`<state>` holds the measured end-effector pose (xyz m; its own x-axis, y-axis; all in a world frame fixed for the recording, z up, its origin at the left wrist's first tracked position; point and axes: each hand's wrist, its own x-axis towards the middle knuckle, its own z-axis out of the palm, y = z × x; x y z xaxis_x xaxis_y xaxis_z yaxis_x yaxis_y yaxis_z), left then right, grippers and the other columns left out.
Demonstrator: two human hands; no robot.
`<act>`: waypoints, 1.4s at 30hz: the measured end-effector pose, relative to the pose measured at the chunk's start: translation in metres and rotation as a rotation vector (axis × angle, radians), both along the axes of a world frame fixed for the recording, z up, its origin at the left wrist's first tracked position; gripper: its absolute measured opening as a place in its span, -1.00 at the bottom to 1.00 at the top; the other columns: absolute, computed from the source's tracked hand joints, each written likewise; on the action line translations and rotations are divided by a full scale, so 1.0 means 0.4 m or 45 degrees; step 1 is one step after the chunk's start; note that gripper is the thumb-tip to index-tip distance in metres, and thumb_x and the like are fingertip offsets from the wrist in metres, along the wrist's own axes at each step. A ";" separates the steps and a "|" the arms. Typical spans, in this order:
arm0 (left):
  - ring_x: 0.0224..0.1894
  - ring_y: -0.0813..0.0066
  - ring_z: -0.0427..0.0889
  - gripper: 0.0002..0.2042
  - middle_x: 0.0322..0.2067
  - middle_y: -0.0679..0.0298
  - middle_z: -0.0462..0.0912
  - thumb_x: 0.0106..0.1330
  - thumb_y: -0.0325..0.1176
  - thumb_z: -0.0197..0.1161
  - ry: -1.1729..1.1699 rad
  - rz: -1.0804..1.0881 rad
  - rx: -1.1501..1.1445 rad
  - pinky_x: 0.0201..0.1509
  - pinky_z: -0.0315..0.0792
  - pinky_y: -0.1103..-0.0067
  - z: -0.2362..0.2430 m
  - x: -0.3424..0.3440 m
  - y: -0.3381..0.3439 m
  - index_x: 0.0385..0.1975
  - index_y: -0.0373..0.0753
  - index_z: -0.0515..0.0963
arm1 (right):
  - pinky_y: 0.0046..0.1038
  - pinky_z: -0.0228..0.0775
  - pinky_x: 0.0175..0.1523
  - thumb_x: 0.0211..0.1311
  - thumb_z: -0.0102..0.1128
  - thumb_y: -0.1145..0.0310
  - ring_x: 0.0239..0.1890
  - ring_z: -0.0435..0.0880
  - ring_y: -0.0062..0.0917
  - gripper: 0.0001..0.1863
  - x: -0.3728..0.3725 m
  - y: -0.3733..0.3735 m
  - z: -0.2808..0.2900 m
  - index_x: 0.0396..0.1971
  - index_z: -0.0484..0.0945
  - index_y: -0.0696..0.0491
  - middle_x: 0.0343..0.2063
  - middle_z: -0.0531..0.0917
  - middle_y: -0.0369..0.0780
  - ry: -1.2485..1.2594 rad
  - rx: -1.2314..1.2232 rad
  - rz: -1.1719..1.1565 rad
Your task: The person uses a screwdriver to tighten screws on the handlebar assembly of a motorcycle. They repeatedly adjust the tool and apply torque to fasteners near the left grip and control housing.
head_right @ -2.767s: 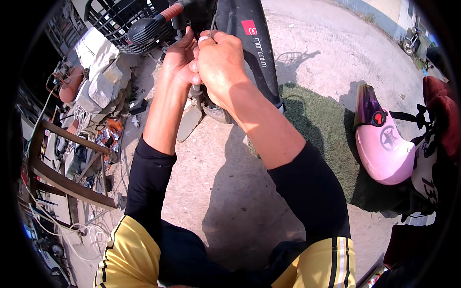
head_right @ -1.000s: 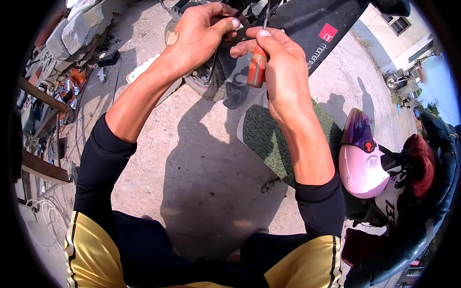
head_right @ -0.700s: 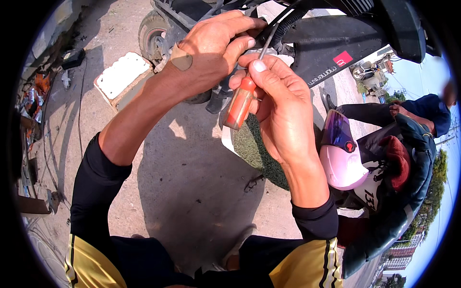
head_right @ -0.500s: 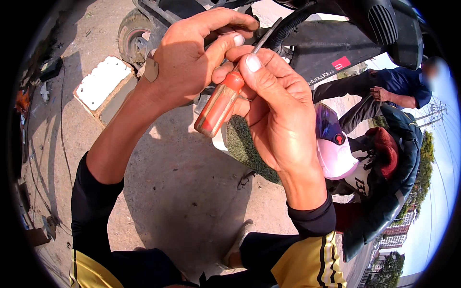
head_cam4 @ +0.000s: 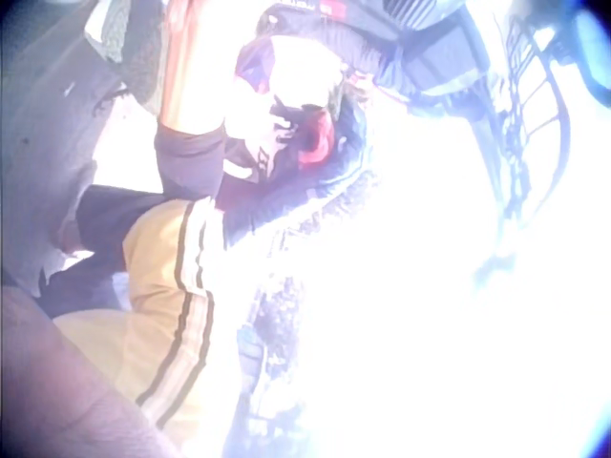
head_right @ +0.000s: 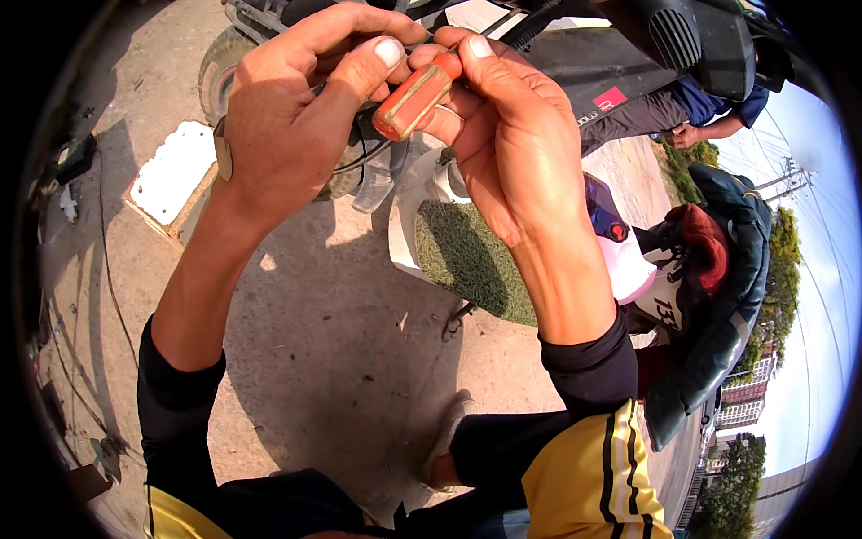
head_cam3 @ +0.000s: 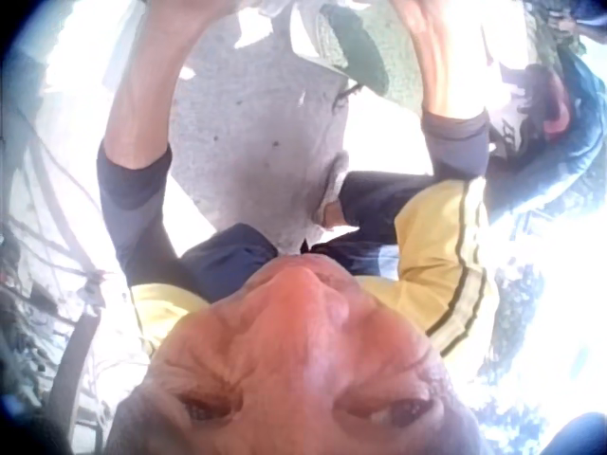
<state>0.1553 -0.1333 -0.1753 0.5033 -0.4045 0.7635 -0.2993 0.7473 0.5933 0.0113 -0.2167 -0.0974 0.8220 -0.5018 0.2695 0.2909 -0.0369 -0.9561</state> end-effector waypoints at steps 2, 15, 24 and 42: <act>-0.29 0.45 0.73 -0.82 -0.29 0.13 0.76 0.45 -0.42 0.17 -0.080 0.090 0.070 -0.22 0.57 0.55 0.015 -0.006 0.031 -0.10 -0.36 0.65 | -0.17 0.69 0.10 0.61 -0.07 0.34 -0.04 0.75 -0.31 -0.66 0.006 -0.022 -0.002 0.07 0.48 0.32 -0.14 0.69 -0.06 -0.016 0.014 0.020; -0.35 0.49 0.68 -0.70 -0.30 0.21 0.68 0.27 -0.35 0.32 -0.787 0.763 -0.018 -0.28 0.54 0.57 0.084 -0.030 0.072 -0.05 -0.34 0.63 | -0.33 0.58 0.21 0.56 -0.06 0.48 0.06 0.66 -0.39 -0.75 0.007 -0.058 0.040 0.06 0.46 0.30 -0.01 0.64 -0.06 -0.288 0.438 0.303; -0.43 0.42 0.67 -0.61 -0.31 0.19 0.63 0.01 -0.35 0.42 -0.898 1.307 -0.241 -0.41 0.52 0.56 0.101 -0.123 -0.007 -0.12 -0.35 0.63 | -0.28 0.46 0.36 0.59 -0.21 0.39 0.18 0.61 -0.35 -0.62 -0.017 -0.071 0.012 0.23 0.43 0.20 0.14 0.61 -0.11 -0.374 0.573 0.602; -0.69 0.59 0.58 -0.83 -0.68 0.39 0.53 0.08 -0.37 0.34 -1.030 1.573 0.162 -0.67 0.30 0.62 0.121 -0.161 0.015 -0.39 -0.31 0.60 | -0.41 0.54 0.22 0.60 -0.06 0.30 -0.01 0.71 -0.50 -0.63 -0.043 -0.023 0.043 0.15 0.51 0.26 0.02 0.68 -0.12 -0.134 0.544 0.369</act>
